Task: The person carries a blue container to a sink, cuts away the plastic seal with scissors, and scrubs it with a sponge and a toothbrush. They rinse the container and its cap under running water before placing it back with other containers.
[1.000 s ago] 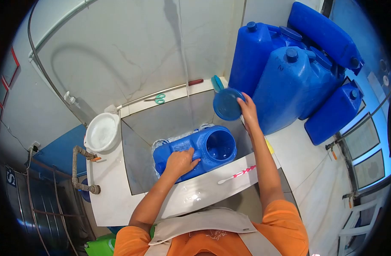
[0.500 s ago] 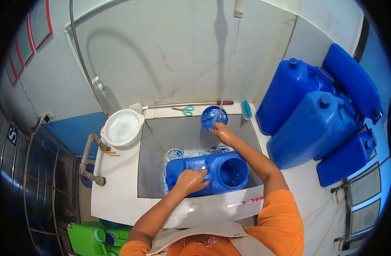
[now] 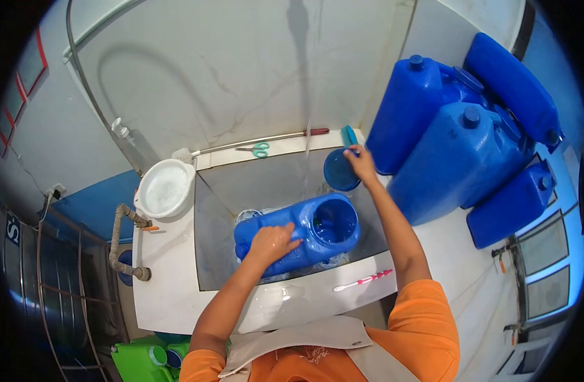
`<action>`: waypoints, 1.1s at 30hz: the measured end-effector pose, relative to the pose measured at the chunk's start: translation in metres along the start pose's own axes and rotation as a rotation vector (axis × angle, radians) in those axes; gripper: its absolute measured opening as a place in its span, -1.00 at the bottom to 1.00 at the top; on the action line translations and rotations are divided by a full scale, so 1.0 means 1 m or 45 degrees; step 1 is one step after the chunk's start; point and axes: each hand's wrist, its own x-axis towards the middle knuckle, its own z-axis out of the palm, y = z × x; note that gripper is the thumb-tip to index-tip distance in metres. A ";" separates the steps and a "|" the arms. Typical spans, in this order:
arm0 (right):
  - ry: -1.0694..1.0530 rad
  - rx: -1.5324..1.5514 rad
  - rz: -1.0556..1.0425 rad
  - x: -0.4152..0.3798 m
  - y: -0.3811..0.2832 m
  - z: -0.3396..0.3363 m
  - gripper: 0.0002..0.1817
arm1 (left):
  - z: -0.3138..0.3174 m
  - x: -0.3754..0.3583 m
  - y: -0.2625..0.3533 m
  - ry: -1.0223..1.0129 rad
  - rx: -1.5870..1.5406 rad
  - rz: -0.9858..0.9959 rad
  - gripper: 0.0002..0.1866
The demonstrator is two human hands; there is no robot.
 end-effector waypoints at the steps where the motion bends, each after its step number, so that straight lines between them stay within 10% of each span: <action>1: -0.006 0.131 0.134 0.002 0.000 -0.021 -0.64 | 0.000 0.007 -0.003 -0.007 -0.011 0.017 -0.59; 5: -0.029 0.706 0.406 -0.032 -0.015 -0.059 -0.71 | -0.008 0.035 -0.006 0.015 0.004 -0.023 -0.59; 10: -0.190 -0.086 0.213 -0.094 -0.004 -0.021 -0.55 | 0.000 0.059 0.000 0.004 -0.010 0.027 -0.62; 13: 0.057 -0.734 -0.409 -0.110 -0.020 -0.021 -0.44 | -0.002 0.063 0.005 -0.055 -0.033 0.039 -0.66; 15: -0.556 -1.117 -0.828 -0.124 -0.064 -0.033 -0.33 | -0.002 0.066 0.010 -0.047 0.007 0.062 -0.67; 19: -0.520 -1.068 -0.617 -0.124 -0.073 -0.015 -0.29 | -0.004 0.067 0.010 -0.097 -0.037 0.056 -0.68; 25: -0.164 -1.137 0.369 -0.131 -0.092 0.007 -0.24 | 0.010 0.056 0.035 -0.057 -0.002 -0.030 -0.68; 33: -0.347 -0.808 0.368 -0.190 -0.110 -0.065 -0.09 | -0.004 0.059 -0.007 0.081 0.019 -0.102 -0.65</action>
